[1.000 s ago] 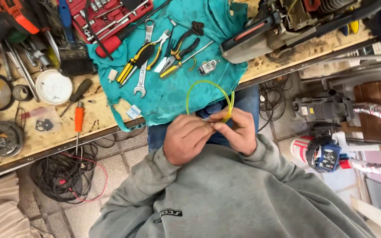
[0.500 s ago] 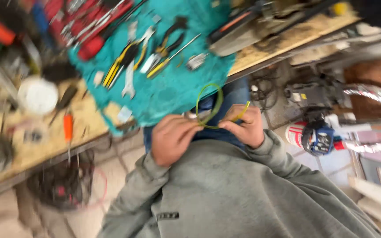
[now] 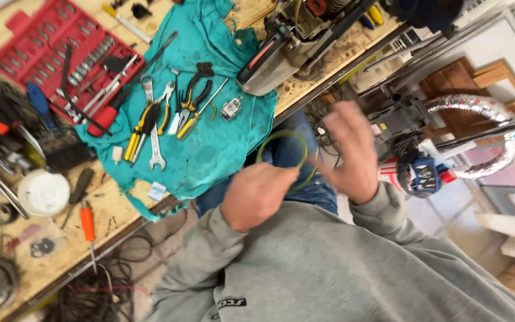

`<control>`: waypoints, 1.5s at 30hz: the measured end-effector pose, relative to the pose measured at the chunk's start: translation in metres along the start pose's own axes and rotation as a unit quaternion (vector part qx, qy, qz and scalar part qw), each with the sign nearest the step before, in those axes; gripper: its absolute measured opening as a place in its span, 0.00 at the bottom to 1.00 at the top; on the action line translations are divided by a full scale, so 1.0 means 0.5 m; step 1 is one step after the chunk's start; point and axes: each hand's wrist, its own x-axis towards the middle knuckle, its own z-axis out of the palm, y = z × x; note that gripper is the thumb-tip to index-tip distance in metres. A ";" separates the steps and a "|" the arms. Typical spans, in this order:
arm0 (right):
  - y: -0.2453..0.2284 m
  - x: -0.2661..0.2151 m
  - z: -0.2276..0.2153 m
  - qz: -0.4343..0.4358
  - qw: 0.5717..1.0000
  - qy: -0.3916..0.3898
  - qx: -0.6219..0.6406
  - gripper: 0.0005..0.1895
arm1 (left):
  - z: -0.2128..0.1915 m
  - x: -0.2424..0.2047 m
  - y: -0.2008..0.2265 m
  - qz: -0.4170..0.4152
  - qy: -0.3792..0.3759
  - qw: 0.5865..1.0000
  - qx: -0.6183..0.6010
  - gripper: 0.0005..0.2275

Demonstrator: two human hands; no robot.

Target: The person cleans a small carburetor with a brush and compressed air, then attaches a yellow fuel line to a chainsaw engine. The person handles the carburetor and fuel line, using a brush and air nozzle to clean the carburetor before connecting the line to the engine.

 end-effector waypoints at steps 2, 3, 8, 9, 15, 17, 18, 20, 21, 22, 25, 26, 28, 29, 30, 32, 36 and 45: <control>-0.031 0.016 0.001 -0.040 0.999 -0.015 0.029 0.27 | -0.019 0.040 0.026 0.095 -0.041 0.993 0.049 0.07; -0.037 0.018 0.001 -0.061 0.985 -0.094 0.128 0.22 | -0.045 0.071 0.051 0.074 -0.077 0.994 0.017 0.07; -0.034 -0.027 0.014 0.049 0.930 -0.142 0.335 0.09 | -0.049 0.016 -0.023 -0.026 0.005 0.992 -0.125 0.06; -0.029 -0.031 0.020 0.059 0.930 -0.145 0.332 0.09 | -0.055 0.014 -0.031 -0.007 -0.001 0.995 -0.099 0.06; 0.007 -0.016 -0.005 0.028 0.942 -0.187 0.278 0.10 | -0.151 -0.047 -0.083 -0.016 -0.015 0.999 0.036 0.07; 0.040 -0.019 -0.026 0.033 0.947 -0.194 0.256 0.10 | -0.200 -0.087 -0.106 -0.038 -0.030 0.996 0.075 0.07; 0.064 -0.019 -0.038 0.032 0.944 -0.210 0.251 0.10 | -0.222 -0.098 -0.120 -0.050 0.038 0.995 0.076 0.07; 0.109 -0.018 -0.066 0.036 0.942 -0.225 0.248 0.10 | -0.263 -0.110 -0.127 -0.063 0.101 0.990 0.075 0.07; 0.130 -0.017 -0.083 0.025 0.942 -0.236 0.237 0.09 | -0.284 -0.111 -0.121 -0.122 0.152 0.975 0.107 0.07; 0.152 -0.014 -0.098 0.012 0.941 -0.250 0.228 0.08 | -0.304 -0.116 -0.110 -0.183 0.204 0.951 0.141 0.08; 0.167 -0.022 -0.151 0.085 0.941 -0.238 0.224 0.09 | -0.343 -0.149 -0.129 -0.288 0.313 0.905 0.028 0.06; 0.187 -0.030 -0.148 0.084 0.941 -0.237 0.225 0.09 | -0.334 -0.147 -0.149 -0.287 0.314 0.905 0.029 0.06; 0.225 -0.053 -0.139 0.078 0.956 -0.225 0.174 0.10 | -0.319 -0.152 -0.183 -0.296 0.354 0.885 -0.071 0.09; 0.225 -0.048 -0.138 0.081 0.954 -0.227 0.178 0.10 | -0.295 -0.136 -0.178 -0.299 0.352 0.884 -0.068 0.09; 0.228 -0.040 -0.135 0.075 0.968 -0.215 0.110 0.10 | -0.269 -0.121 -0.174 -0.298 0.210 0.927 -0.088 0.07; 0.234 -0.043 -0.122 0.065 0.977 -0.199 0.041 0.13 | -0.204 -0.069 -0.151 -0.288 0.065 0.949 -0.106 0.05; 0.195 -0.006 -0.079 0.109 0.950 -0.255 -0.147 0.46 | -0.064 0.060 -0.100 -0.213 -0.043 0.960 -0.177 0.05; 0.120 0.029 0.066 0.116 0.885 -0.086 0.443 0.16 | 0.040 0.159 -0.129 -0.191 -0.064 0.955 -0.216 0.06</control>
